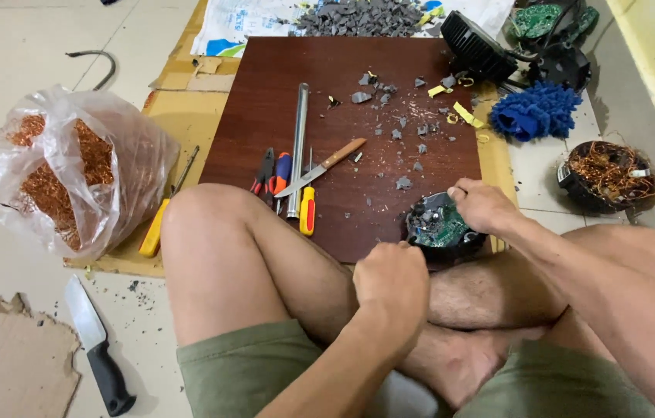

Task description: Disassembling an electronic component by prying parts with a small tool and a knife while sitting on the floor.

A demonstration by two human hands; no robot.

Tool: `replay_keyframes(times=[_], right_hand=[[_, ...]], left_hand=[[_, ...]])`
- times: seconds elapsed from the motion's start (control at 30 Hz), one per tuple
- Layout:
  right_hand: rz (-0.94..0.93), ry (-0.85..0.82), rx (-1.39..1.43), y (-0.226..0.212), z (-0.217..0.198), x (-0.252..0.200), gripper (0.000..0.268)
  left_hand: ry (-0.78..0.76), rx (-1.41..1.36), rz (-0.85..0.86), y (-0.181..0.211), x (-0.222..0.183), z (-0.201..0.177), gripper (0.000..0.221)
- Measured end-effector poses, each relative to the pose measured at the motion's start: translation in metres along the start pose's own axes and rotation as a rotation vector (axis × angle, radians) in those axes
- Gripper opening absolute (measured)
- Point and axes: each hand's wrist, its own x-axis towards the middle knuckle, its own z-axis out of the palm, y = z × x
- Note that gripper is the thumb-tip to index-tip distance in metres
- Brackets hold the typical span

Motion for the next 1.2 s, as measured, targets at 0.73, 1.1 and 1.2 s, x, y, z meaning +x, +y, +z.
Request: replay_keyframes(times=[0.73,1.1,1.2], right_hand=[[0.04,0.106,0.034,-0.016,0.021,-0.031,0.047],[0.075,0.102,0.017,-0.009,0.018,-0.007,0.045],[0.073,0.102,0.02,-0.012,0.014,-0.012,0.045]], left_hand=[[-0.137,0.0,-0.063,-0.011,0.014,-0.049,0.032],[-0.139,-0.604,-0.204,-0.056,-0.006,-0.017,0.041],[-0.159,-0.516,-0.171,-0.061,0.003,-0.021,0.043]])
